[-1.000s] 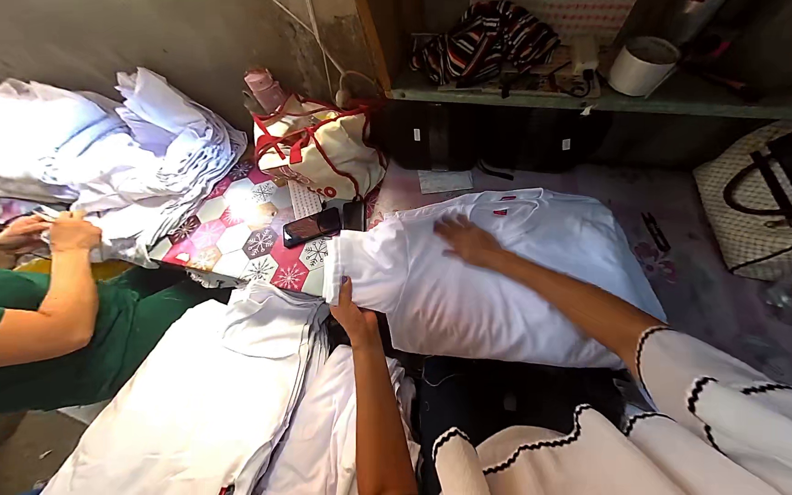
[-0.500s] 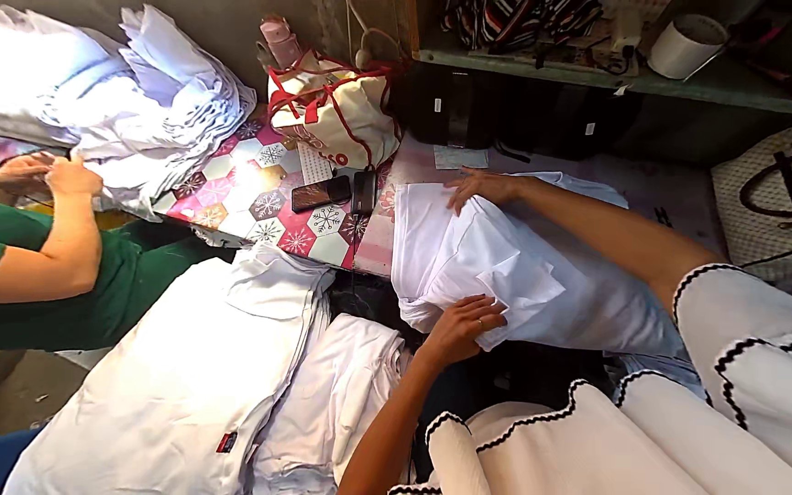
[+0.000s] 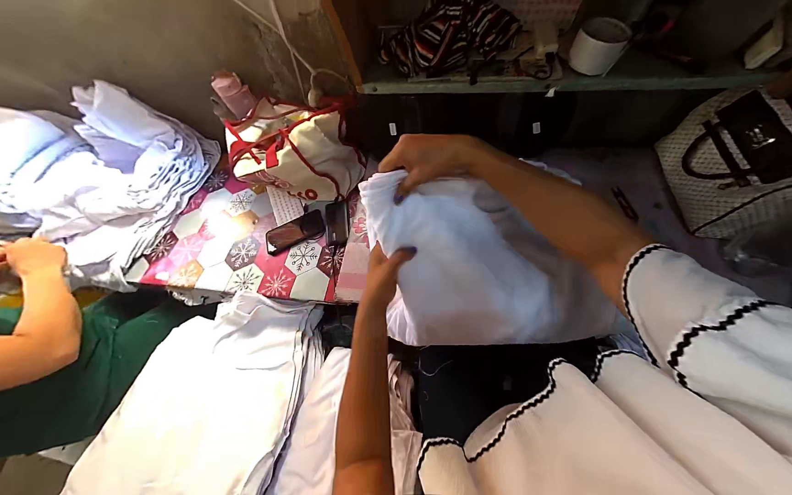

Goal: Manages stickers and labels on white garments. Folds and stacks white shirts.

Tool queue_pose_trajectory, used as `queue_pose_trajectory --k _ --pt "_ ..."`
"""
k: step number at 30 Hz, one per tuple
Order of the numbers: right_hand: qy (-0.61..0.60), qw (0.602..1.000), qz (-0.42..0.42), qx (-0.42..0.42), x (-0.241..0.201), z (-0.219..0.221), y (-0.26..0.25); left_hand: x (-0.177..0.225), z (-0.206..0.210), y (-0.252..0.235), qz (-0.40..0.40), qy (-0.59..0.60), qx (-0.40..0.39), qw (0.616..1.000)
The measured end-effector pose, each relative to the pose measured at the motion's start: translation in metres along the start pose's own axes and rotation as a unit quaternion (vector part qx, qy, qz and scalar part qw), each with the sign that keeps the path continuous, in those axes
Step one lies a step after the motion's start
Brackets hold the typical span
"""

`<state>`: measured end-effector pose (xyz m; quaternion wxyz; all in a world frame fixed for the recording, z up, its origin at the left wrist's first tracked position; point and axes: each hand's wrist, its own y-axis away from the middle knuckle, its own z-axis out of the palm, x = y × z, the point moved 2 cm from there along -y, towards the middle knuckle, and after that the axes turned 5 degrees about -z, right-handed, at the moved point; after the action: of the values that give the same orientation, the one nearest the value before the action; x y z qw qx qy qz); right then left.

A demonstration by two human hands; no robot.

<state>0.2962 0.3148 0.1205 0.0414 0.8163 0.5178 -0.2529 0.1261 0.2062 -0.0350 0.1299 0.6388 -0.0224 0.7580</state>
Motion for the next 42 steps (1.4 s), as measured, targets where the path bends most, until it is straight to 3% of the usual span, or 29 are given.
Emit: queue_pose_trajectory --k 2,4,6,9,11,13,16,20,24,28,32,35,36,38,40,42 --pt "0.081 0.983 0.133 0.093 0.024 0.002 0.024 -0.033 -0.016 -0.024 -0.11 0.099 -0.038 0.988" --pt "0.071 0.95 0.23 0.198 0.041 0.001 0.084 -0.068 -0.031 -0.031 -0.188 0.146 -0.011 0.971" --pt "0.056 0.897 0.35 0.266 0.049 0.006 0.17 -0.071 -0.034 -0.016 -0.192 0.142 0.0 0.971" --pt "0.011 0.778 0.552 0.3 0.05 0.049 0.303 -0.082 -0.029 0.021 -0.133 0.121 -0.018 0.984" --pt "-0.092 0.715 0.604 0.34 0.048 0.094 0.35 -0.09 -0.028 0.023 -0.13 0.107 -0.053 0.984" --pt "-0.219 0.687 0.595 0.355 0.047 0.129 0.358 -0.082 -0.016 0.018 -0.163 0.07 -0.074 0.981" --pt "-0.3 0.689 0.546 0.37 0.044 0.128 0.353 -0.057 0.003 0.006 -0.179 0.051 -0.1 0.978" --pt "-0.317 0.66 0.536 0.419 0.024 0.097 0.355 -0.013 0.0 -0.001 -0.164 0.046 -0.052 0.984" --pt "-0.297 0.634 0.584 0.41 0.053 0.121 0.383 -0.036 -0.038 -0.039 -0.263 -0.068 -0.074 0.96" --pt "-0.363 0.615 0.542 0.443 0.062 0.109 0.356 -0.027 -0.023 -0.089 -0.192 -0.079 0.01 0.978" --pt "-0.432 0.613 0.467 0.468 0.066 0.087 0.334 -0.01 -0.013 -0.124 -0.09 0.006 -0.041 0.995" --pt "-0.454 0.593 0.492 0.448 0.088 0.103 0.351 -0.03 -0.021 -0.132 -0.115 0.063 -0.011 0.991" --pt "-0.419 0.584 0.532 0.447 0.098 0.113 0.358 -0.04 -0.022 -0.135 -0.147 0.05 0.03 0.987" --pt "-0.276 0.622 0.589 0.436 0.113 0.11 0.361 -0.038 -0.018 -0.145 -0.14 -0.054 0.113 0.982" --pt "-0.078 0.686 0.608 0.391 0.108 0.089 0.347 -0.02 -0.005 -0.146 -0.035 -0.235 0.18 0.955" --pt "0.056 0.737 0.554 0.384 0.095 0.068 0.319 0.001 0.023 -0.149 0.113 -0.388 0.185 0.896"
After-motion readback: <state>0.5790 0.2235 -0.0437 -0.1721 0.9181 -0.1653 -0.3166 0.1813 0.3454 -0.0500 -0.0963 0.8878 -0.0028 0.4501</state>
